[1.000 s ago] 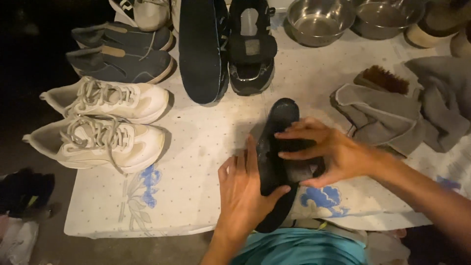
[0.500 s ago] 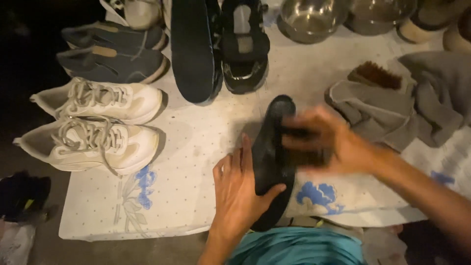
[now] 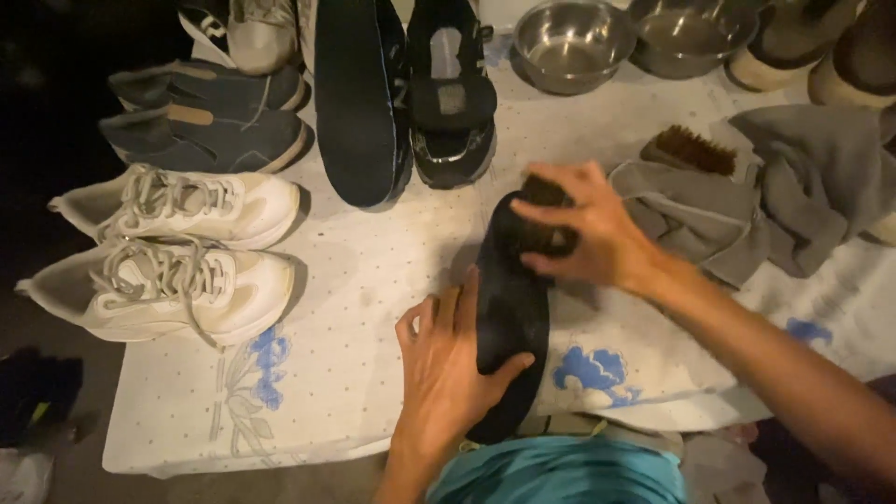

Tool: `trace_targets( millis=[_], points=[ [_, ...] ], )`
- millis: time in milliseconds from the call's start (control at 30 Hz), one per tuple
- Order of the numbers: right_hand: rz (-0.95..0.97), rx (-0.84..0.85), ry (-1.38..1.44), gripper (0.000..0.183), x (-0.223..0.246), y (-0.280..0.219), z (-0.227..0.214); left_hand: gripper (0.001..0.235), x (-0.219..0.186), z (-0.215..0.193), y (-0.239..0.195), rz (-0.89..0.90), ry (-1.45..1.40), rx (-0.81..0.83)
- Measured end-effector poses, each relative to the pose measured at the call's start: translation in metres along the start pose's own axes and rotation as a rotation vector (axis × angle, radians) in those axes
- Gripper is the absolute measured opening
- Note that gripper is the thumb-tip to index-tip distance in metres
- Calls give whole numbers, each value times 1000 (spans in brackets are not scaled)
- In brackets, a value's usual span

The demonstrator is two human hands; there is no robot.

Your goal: The person scrubs a black shoe sole with a brush, dips the brush into a metal bowl, and continues scrubbing. They then wipe the sole with a cloth and place the shoe on the table next to other footwear.

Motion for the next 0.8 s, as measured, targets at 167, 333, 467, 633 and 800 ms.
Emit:
trace_targets(
  millis=[167, 333, 467, 633, 800],
  points=[
    [31, 154, 197, 80, 9, 18, -4, 110, 3, 0, 1, -14, -5, 18],
    [224, 380, 117, 78, 14, 43, -13, 109, 2, 2, 0, 4, 6, 5],
    [57, 178, 45, 75, -9, 50, -5, 107, 3, -2, 1, 20, -25, 9],
    [98, 213, 178, 77, -19, 49, 2, 108, 3, -1, 0, -5, -44, 53],
    [93, 284, 181, 84, -5, 52, 3, 110, 3, 3, 0, 26, 5, 3]
  ],
)
Point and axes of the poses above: each hand's wrist, its own y-axis towards the middle knuckle, its own z-axis out of the palm, x = y × z, the point moved 1 cm from there along y, towards the middle knuckle, and after that the axes turned 6 degrees about -y, right-handed, at the moved point
